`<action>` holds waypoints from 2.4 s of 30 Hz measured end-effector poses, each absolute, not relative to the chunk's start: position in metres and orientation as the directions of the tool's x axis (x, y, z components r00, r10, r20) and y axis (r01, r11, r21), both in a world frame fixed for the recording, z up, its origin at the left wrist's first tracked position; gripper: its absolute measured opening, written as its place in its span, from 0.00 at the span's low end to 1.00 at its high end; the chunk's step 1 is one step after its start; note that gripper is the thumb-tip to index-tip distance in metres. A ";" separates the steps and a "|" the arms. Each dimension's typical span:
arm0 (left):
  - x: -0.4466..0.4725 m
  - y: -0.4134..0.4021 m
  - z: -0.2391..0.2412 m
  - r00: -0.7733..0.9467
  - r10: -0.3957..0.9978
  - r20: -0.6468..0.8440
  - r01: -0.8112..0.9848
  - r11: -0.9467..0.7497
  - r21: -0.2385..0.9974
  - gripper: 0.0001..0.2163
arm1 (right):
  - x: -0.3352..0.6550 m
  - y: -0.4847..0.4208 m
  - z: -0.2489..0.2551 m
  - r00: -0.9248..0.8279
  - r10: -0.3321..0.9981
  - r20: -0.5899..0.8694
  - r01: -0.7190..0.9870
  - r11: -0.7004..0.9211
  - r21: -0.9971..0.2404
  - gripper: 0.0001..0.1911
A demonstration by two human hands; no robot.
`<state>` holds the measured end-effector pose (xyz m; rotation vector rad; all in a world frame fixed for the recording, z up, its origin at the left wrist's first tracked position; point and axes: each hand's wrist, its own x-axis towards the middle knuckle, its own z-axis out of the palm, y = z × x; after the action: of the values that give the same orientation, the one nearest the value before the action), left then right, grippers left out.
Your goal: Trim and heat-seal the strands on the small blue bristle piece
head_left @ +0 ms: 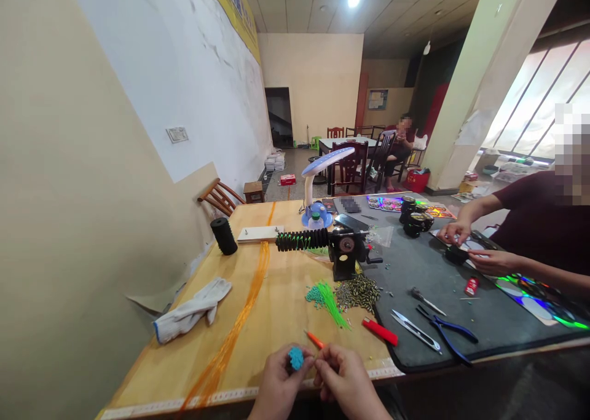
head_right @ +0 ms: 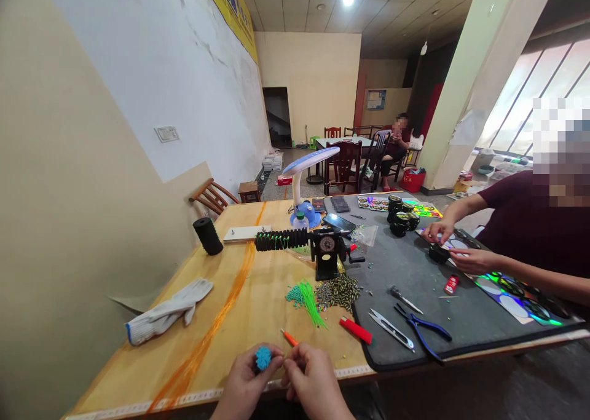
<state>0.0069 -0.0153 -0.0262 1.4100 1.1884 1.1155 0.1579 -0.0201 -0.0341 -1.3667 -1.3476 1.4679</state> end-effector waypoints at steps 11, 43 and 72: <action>-0.004 -0.016 -0.021 0.378 0.888 0.263 0.479 -0.431 0.765 0.11 | 0.158 -0.011 -0.028 -0.244 0.886 -0.394 -0.018 -0.410 -0.912 0.29; 0.007 -0.016 -0.040 0.058 0.960 -0.274 -0.066 0.278 0.958 0.24 | 0.161 -0.022 -0.037 -0.066 0.997 0.038 0.358 0.059 -0.932 0.09; 0.020 -0.027 -0.064 0.026 0.997 -0.066 -0.084 0.068 0.994 0.21 | 0.153 -0.022 -0.036 -0.082 0.996 0.021 0.408 0.053 -0.912 0.07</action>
<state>0.0203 -0.0274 -0.0637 1.1090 1.1611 1.1812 0.1529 -0.0221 -0.0361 -1.4458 -1.5919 1.0072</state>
